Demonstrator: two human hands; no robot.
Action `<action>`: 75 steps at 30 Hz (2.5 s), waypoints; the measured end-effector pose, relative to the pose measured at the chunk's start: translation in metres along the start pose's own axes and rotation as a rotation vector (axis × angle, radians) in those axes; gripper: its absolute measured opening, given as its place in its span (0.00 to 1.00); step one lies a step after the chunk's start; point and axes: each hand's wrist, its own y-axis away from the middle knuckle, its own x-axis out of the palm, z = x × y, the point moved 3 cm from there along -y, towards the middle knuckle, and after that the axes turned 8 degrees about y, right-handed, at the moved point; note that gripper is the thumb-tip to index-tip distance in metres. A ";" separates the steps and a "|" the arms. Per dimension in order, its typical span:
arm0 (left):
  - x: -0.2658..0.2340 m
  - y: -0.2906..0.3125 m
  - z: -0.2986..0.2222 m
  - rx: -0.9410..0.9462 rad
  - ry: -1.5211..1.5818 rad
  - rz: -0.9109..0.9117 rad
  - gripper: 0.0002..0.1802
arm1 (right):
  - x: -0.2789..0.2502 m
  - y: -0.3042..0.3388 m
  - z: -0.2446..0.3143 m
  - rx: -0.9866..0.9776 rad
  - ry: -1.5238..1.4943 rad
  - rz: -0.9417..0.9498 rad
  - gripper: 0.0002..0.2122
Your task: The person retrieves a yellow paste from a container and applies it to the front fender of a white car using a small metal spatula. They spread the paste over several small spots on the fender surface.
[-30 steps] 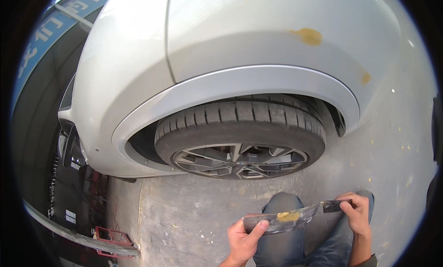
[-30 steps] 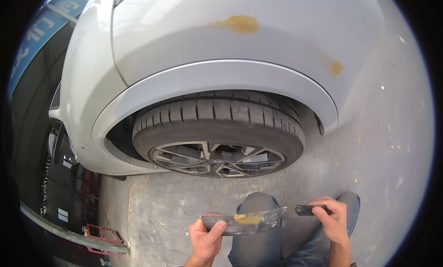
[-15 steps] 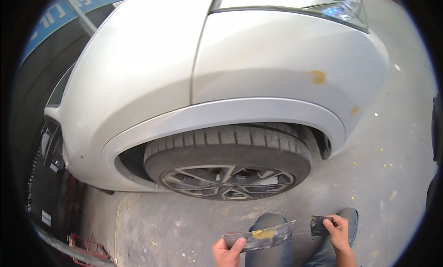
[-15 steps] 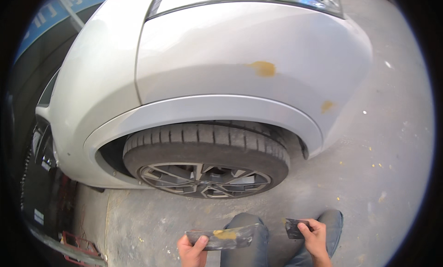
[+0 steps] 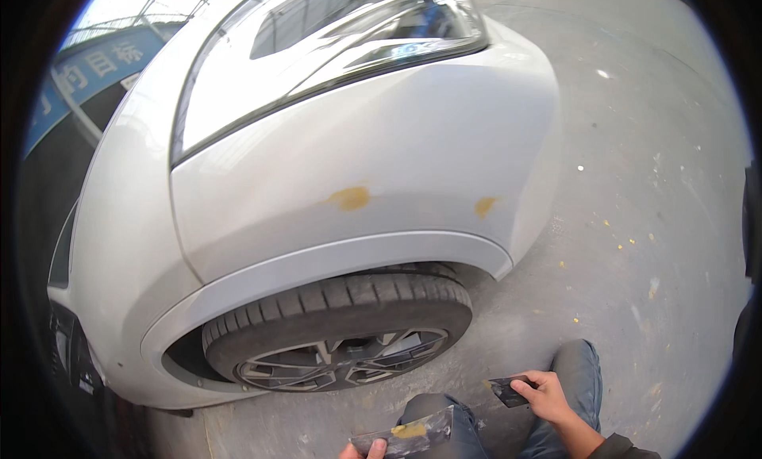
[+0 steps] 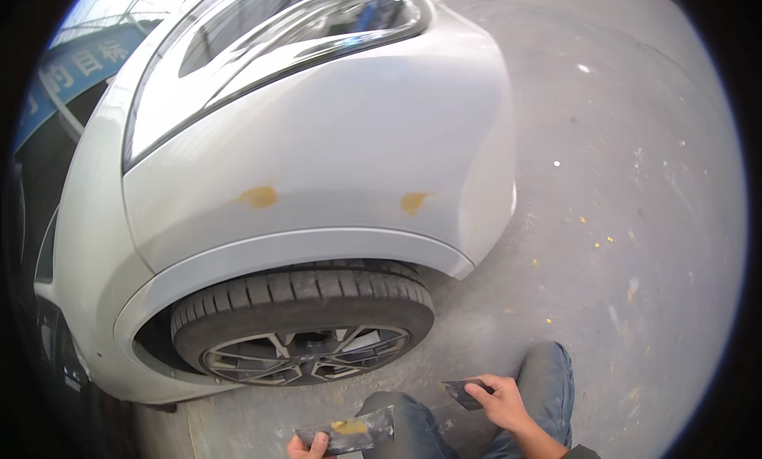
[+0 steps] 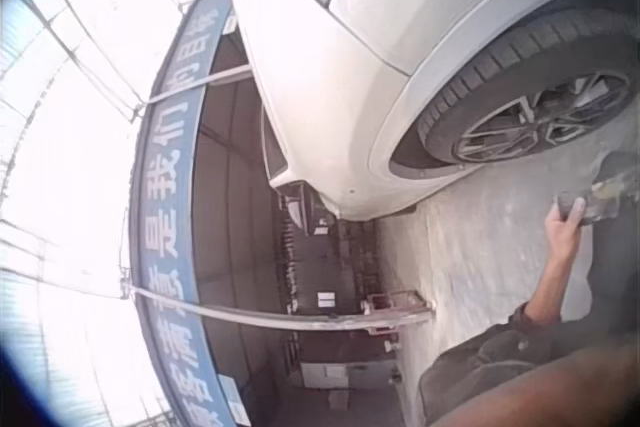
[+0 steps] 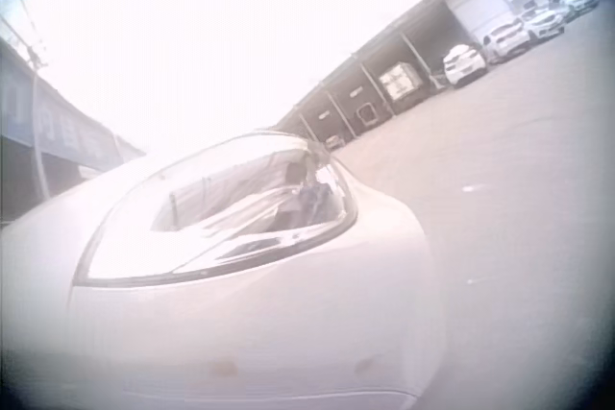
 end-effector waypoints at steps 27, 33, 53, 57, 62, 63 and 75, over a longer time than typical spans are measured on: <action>0.118 -0.008 -0.002 -0.034 -0.319 0.138 0.08 | -0.068 -0.021 -0.015 -0.002 -0.211 -0.170 0.07; 0.121 -0.002 -0.006 -0.019 -0.333 0.122 0.07 | -0.069 -0.020 -0.015 -0.031 -0.239 -0.180 0.07; 0.061 0.022 -0.029 0.022 -0.204 0.202 0.10 | -0.050 0.006 0.015 -0.155 -0.021 -0.151 0.10; 0.034 0.028 -0.026 0.074 -0.071 0.183 0.10 | -0.033 0.012 0.025 -0.169 0.048 -0.138 0.10; 0.003 0.034 -0.025 0.089 -0.025 0.129 0.10 | -0.015 0.026 0.047 -0.110 0.328 -0.102 0.13; -0.003 0.034 -0.027 0.093 -0.011 0.118 0.10 | -0.013 0.025 0.045 -0.120 0.345 -0.095 0.13; -0.073 0.025 -0.018 0.069 0.211 -0.018 0.12 | 0.053 0.006 0.058 -0.123 0.461 0.025 0.14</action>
